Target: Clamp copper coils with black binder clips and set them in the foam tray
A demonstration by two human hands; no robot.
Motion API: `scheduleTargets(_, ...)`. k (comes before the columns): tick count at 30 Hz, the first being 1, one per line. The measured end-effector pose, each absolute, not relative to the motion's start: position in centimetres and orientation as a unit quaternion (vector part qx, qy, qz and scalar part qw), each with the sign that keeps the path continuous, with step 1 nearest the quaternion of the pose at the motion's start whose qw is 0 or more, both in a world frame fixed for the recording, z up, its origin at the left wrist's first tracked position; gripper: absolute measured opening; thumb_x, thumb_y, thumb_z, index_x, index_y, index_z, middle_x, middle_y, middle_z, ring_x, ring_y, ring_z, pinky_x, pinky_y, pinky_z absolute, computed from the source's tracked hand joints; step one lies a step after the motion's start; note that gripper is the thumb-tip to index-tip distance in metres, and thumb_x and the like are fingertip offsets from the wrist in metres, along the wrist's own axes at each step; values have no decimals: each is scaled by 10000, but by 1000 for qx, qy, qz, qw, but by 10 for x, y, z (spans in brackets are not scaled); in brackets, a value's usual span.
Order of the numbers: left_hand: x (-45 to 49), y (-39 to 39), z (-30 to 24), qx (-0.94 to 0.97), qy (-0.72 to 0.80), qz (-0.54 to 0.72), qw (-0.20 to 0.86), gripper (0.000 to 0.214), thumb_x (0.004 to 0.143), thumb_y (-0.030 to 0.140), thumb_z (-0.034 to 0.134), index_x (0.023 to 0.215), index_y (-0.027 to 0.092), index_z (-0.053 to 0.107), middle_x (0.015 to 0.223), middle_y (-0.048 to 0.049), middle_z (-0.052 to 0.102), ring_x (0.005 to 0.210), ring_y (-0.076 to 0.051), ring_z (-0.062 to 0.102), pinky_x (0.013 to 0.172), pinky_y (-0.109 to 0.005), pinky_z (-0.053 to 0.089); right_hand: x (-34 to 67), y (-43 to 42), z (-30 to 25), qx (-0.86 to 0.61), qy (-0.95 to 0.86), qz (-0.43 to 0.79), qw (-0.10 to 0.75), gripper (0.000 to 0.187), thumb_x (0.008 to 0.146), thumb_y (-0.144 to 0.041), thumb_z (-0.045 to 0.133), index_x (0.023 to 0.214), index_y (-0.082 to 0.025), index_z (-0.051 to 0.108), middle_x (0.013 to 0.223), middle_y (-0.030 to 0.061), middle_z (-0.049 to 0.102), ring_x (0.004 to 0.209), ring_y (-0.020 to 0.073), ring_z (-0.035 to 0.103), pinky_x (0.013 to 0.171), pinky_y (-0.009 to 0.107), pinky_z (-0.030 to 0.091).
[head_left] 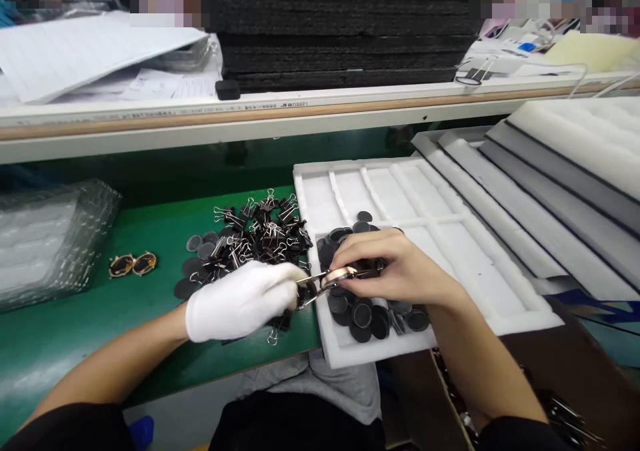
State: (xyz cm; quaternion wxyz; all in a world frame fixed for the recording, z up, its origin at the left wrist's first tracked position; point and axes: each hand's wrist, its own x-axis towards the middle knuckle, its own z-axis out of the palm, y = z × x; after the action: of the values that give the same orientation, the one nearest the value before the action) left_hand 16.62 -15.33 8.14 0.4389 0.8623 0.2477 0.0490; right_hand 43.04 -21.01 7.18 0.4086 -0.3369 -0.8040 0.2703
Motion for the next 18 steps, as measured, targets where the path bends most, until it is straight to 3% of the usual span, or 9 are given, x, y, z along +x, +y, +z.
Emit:
scheduleTargets(2, 179, -149, 92, 807, 274, 33, 522, 507, 1068, 483, 273, 913, 180, 650, 807, -56, 725, 676, -136, 636, 623, -259, 471, 433, -210, 71, -302, -840, 109, 437, 217, 902, -66, 697, 1058, -211, 738, 992, 36, 777, 931, 171, 733, 770, 309, 574)
scheduleTargets(3, 188, -144, 96, 777, 290, 32, 558, 530, 1061, 534, 289, 895, 174, 640, 761, -58, 710, 634, -138, 625, 591, -264, 468, 436, -209, 70, -293, -851, 12, 436, 244, 913, -56, 686, 1091, -217, 726, 1025, 47, 781, 979, 188, 735, 794, 334, 567)
scheduleTargets(5, 208, -126, 100, 739, 322, 48, 590, 487, 1014, 597, 431, 869, 169, 611, 665, -32, 649, 557, -127, 571, 536, -256, 437, 447, -204, 65, -306, -847, -163, 404, 324, 920, -88, 711, 1202, -247, 697, 1169, 81, 769, 1137, 250, 707, 915, 427, 537)
scheduleTargets(7, 231, -96, 101, 746, 340, 91, 565, 450, 974, 599, 525, 923, 160, 608, 698, -31, 646, 575, -121, 568, 537, -244, 430, 466, -198, 57, -364, -818, -234, 378, 445, 914, -250, 776, 1338, -275, 642, 1367, 128, 685, 1323, 341, 602, 1048, 556, 460)
scheduleTargets(9, 254, -55, 99, 798, 351, 119, 475, 452, 980, 580, 510, 1060, 149, 624, 856, -78, 710, 685, -146, 634, 605, -258, 479, 491, -190, 44, -460, -783, -184, 377, 540, 931, -429, 746, 1422, -268, 589, 1446, 151, 623, 1378, 383, 544, 1086, 604, 429)
scheduleTargets(10, 264, -33, 98, 829, 361, 119, 411, 460, 990, 564, 486, 1149, 151, 614, 974, -103, 734, 772, -168, 668, 657, -272, 505, 505, -187, 36, -507, -762, -127, 381, 516, 958, -473, 693, 1415, -254, 597, 1417, 147, 642, 1339, 371, 578, 1063, 575, 465)
scheduleTargets(13, 291, 28, 92, 897, 431, 50, 79, 462, 1000, 522, 419, 1255, 182, 600, 1113, -120, 738, 970, -241, 698, 790, -321, 523, 540, -178, 10, -598, -709, 48, 371, 336, 1009, -452, 568, 1204, -224, 720, 1207, 107, 740, 1115, 300, 702, 945, 459, 561)
scheduleTargets(15, 303, 58, 87, 897, 442, 15, 6, 483, 965, 540, 464, 1273, 202, 617, 1121, -131, 739, 1019, -300, 699, 848, -369, 517, 552, -176, -4, -610, -701, 98, 357, 289, 987, -431, 586, 1083, -217, 756, 1130, 98, 758, 1059, 291, 711, 938, 448, 559)
scheduleTargets(18, 315, 81, 81, 897, 441, -18, -26, 536, 912, 616, 493, 1208, 214, 688, 1130, -157, 735, 1042, -369, 693, 875, -434, 510, 554, -175, -16, -603, -708, 118, 349, 287, 970, -411, 617, 1132, -218, 754, 1153, 96, 754, 1104, 301, 671, 996, 479, 512)
